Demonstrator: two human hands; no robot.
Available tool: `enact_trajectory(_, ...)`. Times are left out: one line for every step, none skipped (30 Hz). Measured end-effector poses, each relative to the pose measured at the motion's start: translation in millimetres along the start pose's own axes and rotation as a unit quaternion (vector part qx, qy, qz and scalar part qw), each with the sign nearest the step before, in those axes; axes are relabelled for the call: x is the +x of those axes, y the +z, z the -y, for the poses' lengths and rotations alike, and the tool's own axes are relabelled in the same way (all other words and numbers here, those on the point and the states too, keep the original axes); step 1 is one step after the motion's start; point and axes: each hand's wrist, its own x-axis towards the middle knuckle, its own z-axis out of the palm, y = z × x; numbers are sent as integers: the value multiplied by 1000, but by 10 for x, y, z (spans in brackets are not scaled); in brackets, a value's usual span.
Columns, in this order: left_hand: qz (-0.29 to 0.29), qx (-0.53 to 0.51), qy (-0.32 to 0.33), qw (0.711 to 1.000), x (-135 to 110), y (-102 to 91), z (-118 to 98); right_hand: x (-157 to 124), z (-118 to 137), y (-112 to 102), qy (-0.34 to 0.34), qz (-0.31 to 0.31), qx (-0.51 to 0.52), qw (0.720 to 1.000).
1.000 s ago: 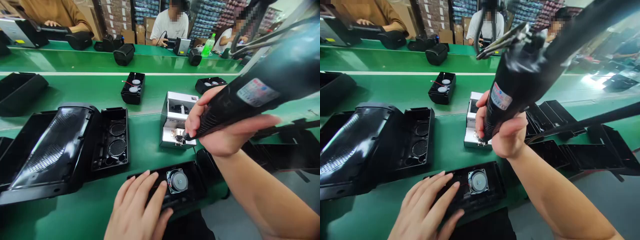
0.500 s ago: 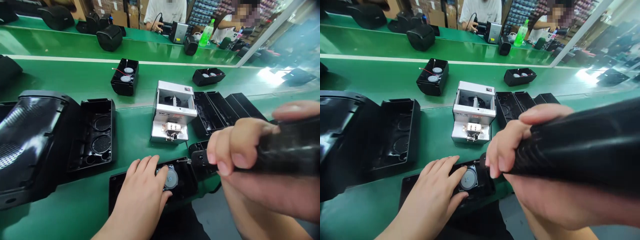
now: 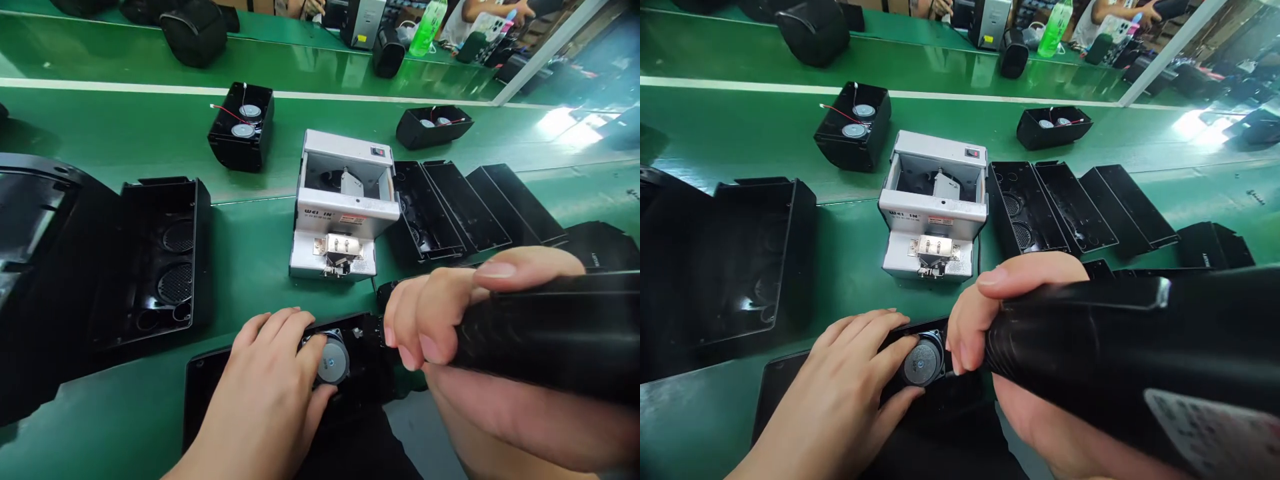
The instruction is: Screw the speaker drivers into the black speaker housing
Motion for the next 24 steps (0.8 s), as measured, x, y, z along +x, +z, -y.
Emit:
enact_trajectory(1, -1, 0, 1000, -6, 1, 1, -2, -7, -22, 0, 9, 3, 1000)
enact_trajectory(1, -1, -1, 1000, -13, 2, 1, -2, -12, -42, 1, 15, 5, 1000)
enact_trajectory(1, -1, 0, 1000, -20, 0, 0, -2, -16, -62, 4, 19, 6, 1000)
enact_trajectory(1, 0, 0, 1000, -27, -2, -1, -2, -18, -79, 5, 18, 4, 1000)
enact_trajectory(1, 0, 1, 1000, -34, -5, -2, -1, -19, -94, 8, 17, 2, 1000)
enact_trajectory(2, -1, 2, 1000, -39, -8, -3, -1, -20, -106, 12, 29, 4, 1000)
enact_trajectory(3, -1, 2, 1000, -41, -12, -3, -1, -21, -114, 15, 39, 5, 999)
enact_trajectory(5, -2, 2, 1000, -42, -14, -3, 0, -24, -118, 19, 46, 8, 999)
enact_trajectory(7, -2, 0, 1000, -41, -16, -2, 0, -29, -117, 20, 50, 9, 999)
enact_trajectory(9, -3, -2, 1000, -38, -18, 0, 0, -35, -114, 20, 51, 9, 998)
enact_trajectory(9, -5, -4, 1000, -33, -18, 1, 0, -43, -107, 20, 49, 7, 999)
enact_trajectory(11, -7, -8, 1000, -28, -17, 1, 0, -52, -98, 17, 43, 3, 999)
enact_trajectory(13, -9, -10, 1000, -23, -16, 1, 1, -62, -88, 18, 37, -1, 999)
enact_trajectory(15, -10, -11, 1000, -18, -15, 1, 1, -73, -78, 21, 38, -2, 999)
enact_trajectory(18, -9, -12, 1000, -13, -14, 1, 1, -85, -66, 21, 43, -1, 999)
enact_trajectory(21, -9, -14, 1000, -9, -13, 0, 0, -97, -54, 20, 47, 1, 999)
enact_trajectory(23, -8, -15, 1000, -6, -13, 1, -3, -109, -39, 17, 49, 5, 999)
enact_trajectory(26, -7, -17, 1000, -3, -12, 2, -7, -121, -20, 13, 54, 7, 998)
enact_trajectory(26, -8, -18, 999, 0, -12, 3, -14, -132, 3, 4, 54, 11, 998)
enact_trajectory(30, -9, -19, 999, 3, -12, 5, -22, -144, 29, -7, 49, 11, 999)
enact_trajectory(34, -10, -22, 999, 7, -13, 6, -32, -157, 57, -12, 39, 7, 999)
enact_trajectory(42, -11, -25, 999, 12, -15, 6, -44, -172, 86, -18, 28, 3, 999)
enact_trajectory(50, -13, -27, 998, 18, -18, 5, -57, -189, 113, -26, 26, 4, 999)
enact_trajectory(58, -15, -30, 998, 25, -22, 1, -72, -208, 137, -30, 25, 7, 999)
